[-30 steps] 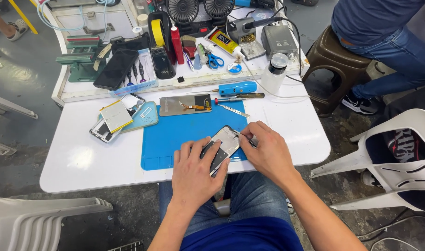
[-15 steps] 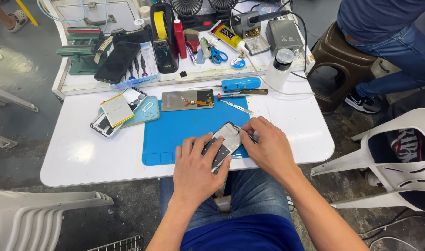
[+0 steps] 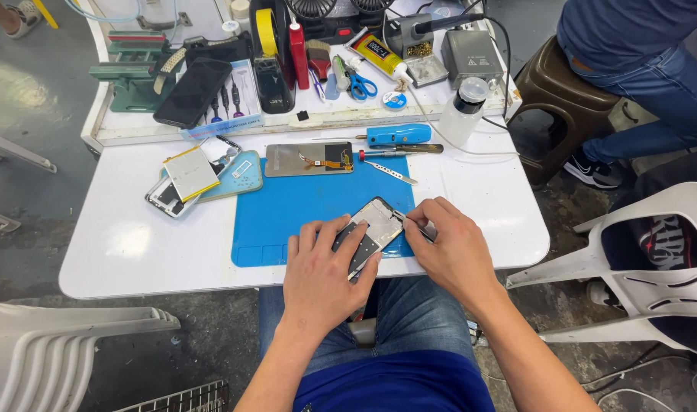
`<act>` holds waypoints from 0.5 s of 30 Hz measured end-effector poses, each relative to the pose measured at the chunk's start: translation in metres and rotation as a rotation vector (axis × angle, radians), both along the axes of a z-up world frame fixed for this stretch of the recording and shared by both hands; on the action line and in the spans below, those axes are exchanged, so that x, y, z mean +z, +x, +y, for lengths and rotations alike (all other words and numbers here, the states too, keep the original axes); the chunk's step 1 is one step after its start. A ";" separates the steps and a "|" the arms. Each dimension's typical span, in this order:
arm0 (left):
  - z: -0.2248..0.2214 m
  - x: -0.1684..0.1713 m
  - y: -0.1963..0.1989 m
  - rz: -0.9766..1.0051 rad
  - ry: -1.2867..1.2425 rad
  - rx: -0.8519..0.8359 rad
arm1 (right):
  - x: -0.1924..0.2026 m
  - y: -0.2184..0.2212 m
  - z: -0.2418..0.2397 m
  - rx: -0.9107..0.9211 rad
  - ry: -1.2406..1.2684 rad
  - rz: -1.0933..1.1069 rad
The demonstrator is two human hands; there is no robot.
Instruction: The person is repairing a mobile phone by disassembling it, removing adhesive tape, and securing internal components using a screwdriver.
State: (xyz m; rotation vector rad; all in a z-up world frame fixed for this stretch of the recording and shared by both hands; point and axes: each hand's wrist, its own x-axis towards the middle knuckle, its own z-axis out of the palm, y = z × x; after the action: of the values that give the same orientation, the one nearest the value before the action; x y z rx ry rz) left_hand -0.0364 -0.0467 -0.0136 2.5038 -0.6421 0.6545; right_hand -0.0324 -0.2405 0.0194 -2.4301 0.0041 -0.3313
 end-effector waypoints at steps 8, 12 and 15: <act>0.000 0.000 0.000 -0.014 0.018 0.000 | 0.001 -0.001 0.004 -0.012 -0.001 -0.015; 0.000 0.000 0.001 -0.001 0.008 -0.004 | 0.001 -0.007 -0.002 -0.017 0.013 -0.002; 0.000 -0.001 0.000 0.001 0.003 -0.015 | -0.001 -0.007 -0.003 -0.027 0.020 0.002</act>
State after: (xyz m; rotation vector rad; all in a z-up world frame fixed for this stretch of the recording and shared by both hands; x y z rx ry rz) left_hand -0.0365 -0.0464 -0.0145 2.4991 -0.6613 0.6467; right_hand -0.0398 -0.2438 0.0185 -2.4124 0.0409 -0.3392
